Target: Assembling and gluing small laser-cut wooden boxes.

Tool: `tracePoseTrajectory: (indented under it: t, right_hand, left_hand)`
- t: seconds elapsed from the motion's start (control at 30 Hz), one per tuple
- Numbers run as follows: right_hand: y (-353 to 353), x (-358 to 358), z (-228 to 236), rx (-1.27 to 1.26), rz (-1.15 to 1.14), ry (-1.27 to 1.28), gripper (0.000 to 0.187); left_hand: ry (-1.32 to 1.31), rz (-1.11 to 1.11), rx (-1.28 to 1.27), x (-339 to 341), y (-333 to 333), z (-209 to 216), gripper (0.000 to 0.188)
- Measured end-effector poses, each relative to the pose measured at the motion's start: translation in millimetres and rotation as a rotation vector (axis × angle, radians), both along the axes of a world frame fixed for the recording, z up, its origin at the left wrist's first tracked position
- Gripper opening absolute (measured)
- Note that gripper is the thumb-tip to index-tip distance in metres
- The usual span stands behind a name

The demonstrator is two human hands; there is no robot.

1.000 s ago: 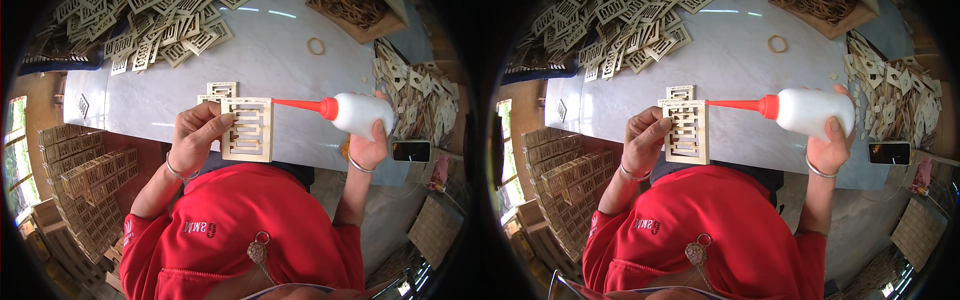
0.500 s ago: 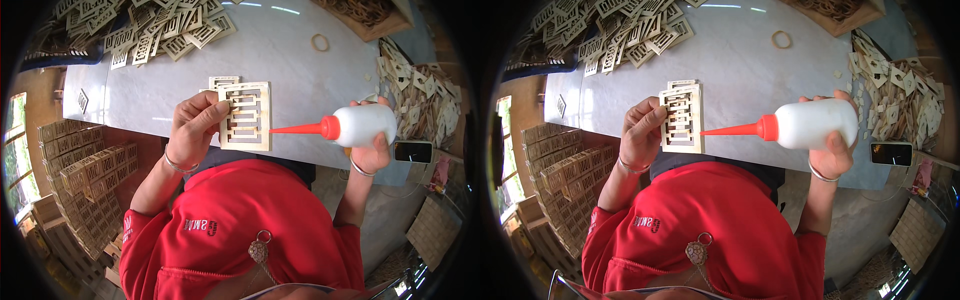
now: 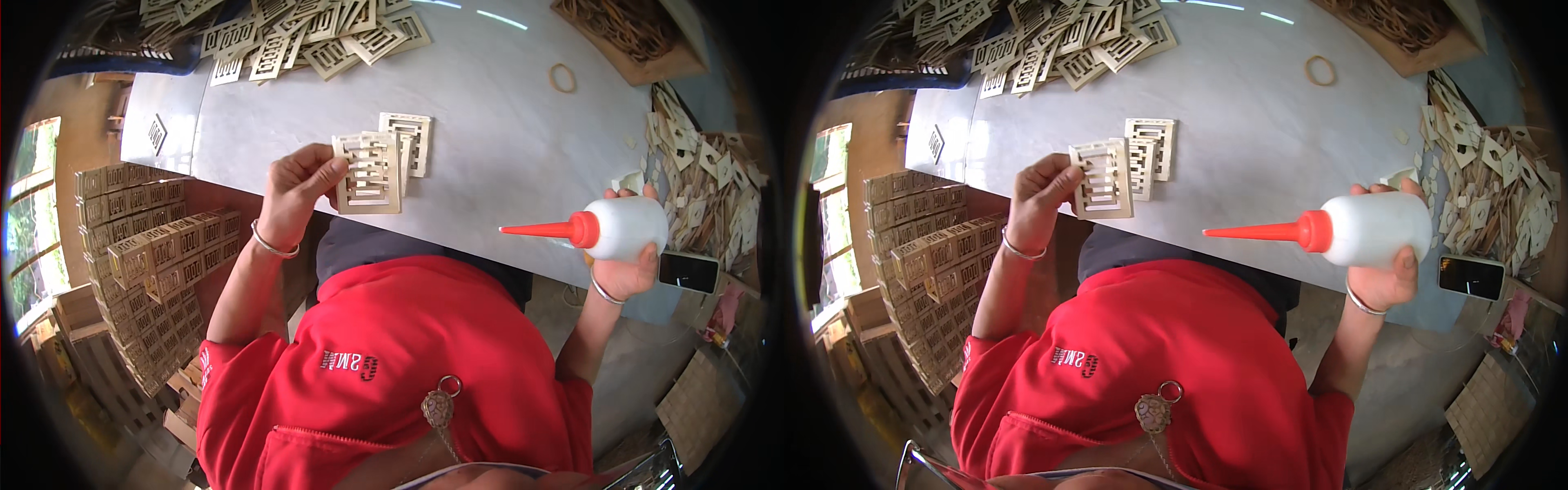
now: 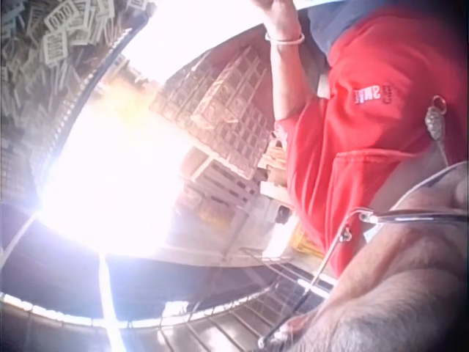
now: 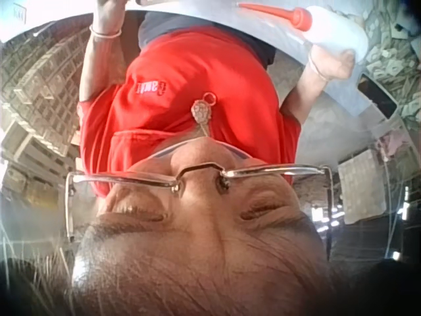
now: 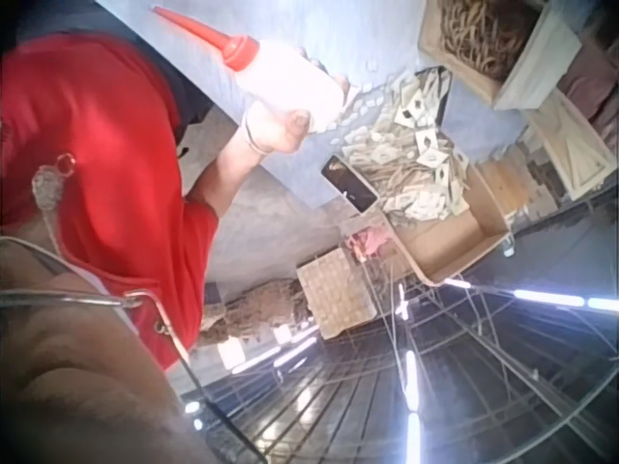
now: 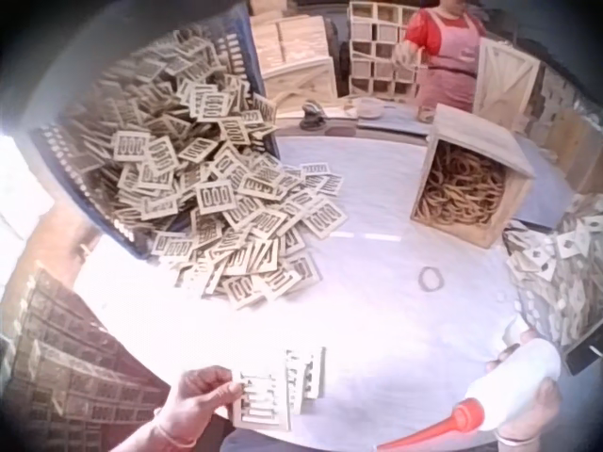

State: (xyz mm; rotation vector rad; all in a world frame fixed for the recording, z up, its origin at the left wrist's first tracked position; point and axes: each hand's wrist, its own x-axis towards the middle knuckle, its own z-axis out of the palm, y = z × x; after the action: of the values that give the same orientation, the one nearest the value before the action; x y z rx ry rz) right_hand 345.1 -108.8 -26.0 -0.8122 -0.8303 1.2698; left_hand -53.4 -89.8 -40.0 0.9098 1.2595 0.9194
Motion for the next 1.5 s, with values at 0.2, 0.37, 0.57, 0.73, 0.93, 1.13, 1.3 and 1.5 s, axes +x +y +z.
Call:
tracePoseTrajectory:
  t: [0.2, 0.37, 0.57, 0.73, 0.93, 1.13, 1.3, 1.5]
  right_hand:
    - [3.3, -0.8, -4.9, -0.035, -0.014, 0.030, 0.081]
    - [4.3, 3.4, -6.9, -0.061, -0.042, 0.076, 0.081]
    - [12.8, 4.4, -17.0, -0.050, -0.050, 0.133, 0.076]
    - [14.9, 3.8, -18.4, -0.056, -0.028, 0.123, 0.075]
    - [16.6, 1.8, -18.9, -0.077, -0.054, 0.120, 0.075]
    - [16.1, 0.4, -22.5, -0.055, 0.002, 0.151, 0.074]
    - [13.0, -4.0, -15.0, -0.051, 0.010, 0.140, 0.074]
    - [23.3, -22.8, -0.6, -0.053, -0.016, 0.046, 0.081]
  left_hand:
    - [0.289, -0.045, -0.039, -8.1, -6.8, -30.9, 0.019]
    - [0.876, -0.069, 0.382, -20.8, 14.6, -20.9, 0.016]
    - [1.140, 0.141, 0.678, -78.6, 95.0, -17.6, 0.023]
    - [1.208, 0.113, 0.573, -108.8, 135.6, -36.5, 0.047]
    - [1.283, 0.010, 0.363, -109.3, 143.4, -22.0, 0.041]
    - [1.388, 0.260, 0.843, -118.0, 114.1, -2.2, 0.014]
    - [0.701, 0.367, 0.448, -95.3, 69.9, 1.7, 0.014]
    - [-0.119, 0.168, 0.187, -19.6, 30.9, 32.5, 0.061]
